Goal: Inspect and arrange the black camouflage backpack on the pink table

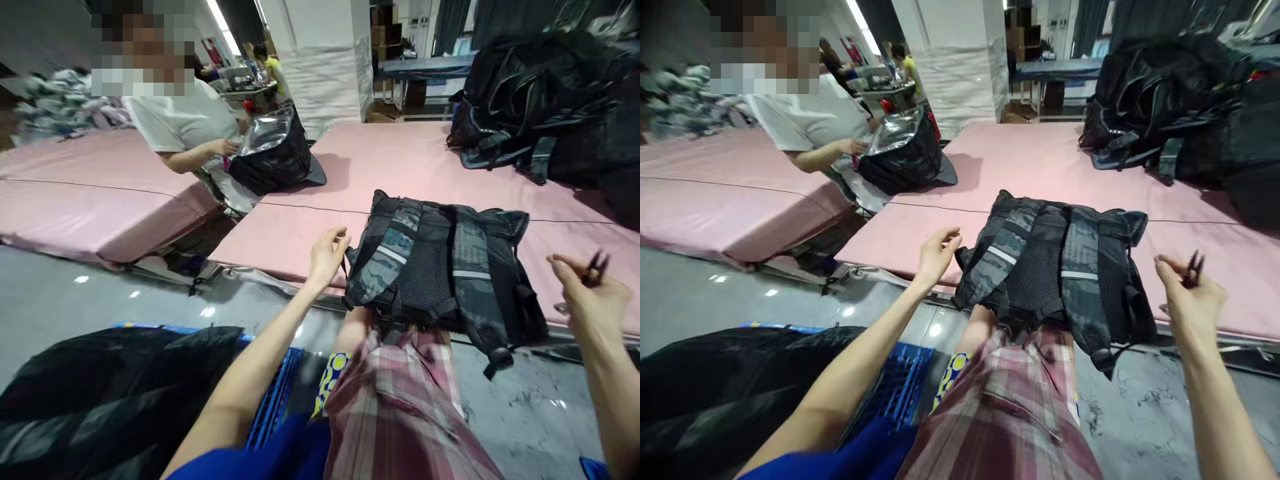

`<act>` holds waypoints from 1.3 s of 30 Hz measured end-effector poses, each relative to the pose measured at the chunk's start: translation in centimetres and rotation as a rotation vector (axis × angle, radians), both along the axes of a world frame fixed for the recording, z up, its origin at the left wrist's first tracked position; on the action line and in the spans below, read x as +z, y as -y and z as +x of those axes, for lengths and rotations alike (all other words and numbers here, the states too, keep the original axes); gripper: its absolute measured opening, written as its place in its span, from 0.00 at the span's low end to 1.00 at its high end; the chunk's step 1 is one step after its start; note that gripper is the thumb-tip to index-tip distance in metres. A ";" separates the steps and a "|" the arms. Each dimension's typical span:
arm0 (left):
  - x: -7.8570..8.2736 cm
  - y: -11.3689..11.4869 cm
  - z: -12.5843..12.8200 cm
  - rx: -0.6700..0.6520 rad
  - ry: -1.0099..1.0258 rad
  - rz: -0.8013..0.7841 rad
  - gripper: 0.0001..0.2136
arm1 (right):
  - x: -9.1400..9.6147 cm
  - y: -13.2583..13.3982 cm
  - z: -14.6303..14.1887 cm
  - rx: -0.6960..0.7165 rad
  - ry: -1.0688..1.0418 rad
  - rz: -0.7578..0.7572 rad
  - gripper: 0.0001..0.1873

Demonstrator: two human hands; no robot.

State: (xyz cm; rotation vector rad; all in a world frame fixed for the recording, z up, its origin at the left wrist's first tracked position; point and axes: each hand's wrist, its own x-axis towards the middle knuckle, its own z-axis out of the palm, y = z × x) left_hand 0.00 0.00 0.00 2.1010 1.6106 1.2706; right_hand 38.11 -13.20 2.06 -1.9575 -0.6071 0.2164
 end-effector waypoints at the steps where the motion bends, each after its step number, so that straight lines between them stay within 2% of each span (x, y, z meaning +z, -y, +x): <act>1: -0.2 2.4 0.0 -0.044 -0.039 0.081 0.06 | -0.1 1.3 -1.3 0.106 0.096 0.057 0.20; 3: -0.5 6.6 0.3 -0.125 -0.122 0.218 0.06 | -0.5 3.8 -4.1 0.305 0.240 0.140 0.15; 5: -1.0 9.5 0.8 -0.250 -0.240 0.378 0.04 | -1.9 6.1 -7.2 0.578 0.298 0.166 0.12; 7: -1.4 10.7 1.1 -0.353 -0.342 0.479 0.03 | -4.1 7.6 -10.4 0.816 0.306 0.157 0.10; 8: -1.6 10.9 1.1 -0.394 -0.373 0.482 0.05 | -5.3 8.1 -11.8 0.854 0.290 0.130 0.12; 11: -1.9 10.3 1.0 -0.512 -0.442 0.373 0.17 | -8.2 7.8 -14.8 0.687 0.295 0.028 0.18; 13: -2.2 9.9 1.2 -0.560 -0.510 0.324 0.23 | -8.9 6.7 -15.8 0.575 0.273 -0.047 0.21; 15: -2.5 9.6 1.9 -0.607 -0.556 0.315 0.21 | -8.7 5.6 -16.2 0.550 0.146 -0.079 0.22; 17: -2.7 9.5 2.8 -0.670 -0.523 0.300 0.15 | -8.1 4.9 -16.4 0.547 -0.103 -0.026 0.24; 20: -2.4 9.4 4.2 -0.756 -0.408 0.190 0.13 | -7.2 4.6 -16.6 0.488 -0.531 0.183 0.25; 23: -1.3 9.2 5.3 -0.799 -0.410 0.084 0.12 | -6.8 4.4 -16.8 0.461 -0.733 0.336 0.24; 28: 0.1 8.9 6.1 -0.865 -0.511 0.033 0.10 | -6.7 3.8 -17.2 0.497 -0.743 0.321 0.22; 34: 0.0 8.9 6.2 -0.895 -0.588 0.000 0.08 | -6.2 3.6 -17.2 0.491 -0.765 0.340 0.26; 39: 0.3 9.0 6.4 -0.918 -0.608 -0.025 0.06 | -5.9 3.7 -17.3 0.528 -0.742 0.319 0.24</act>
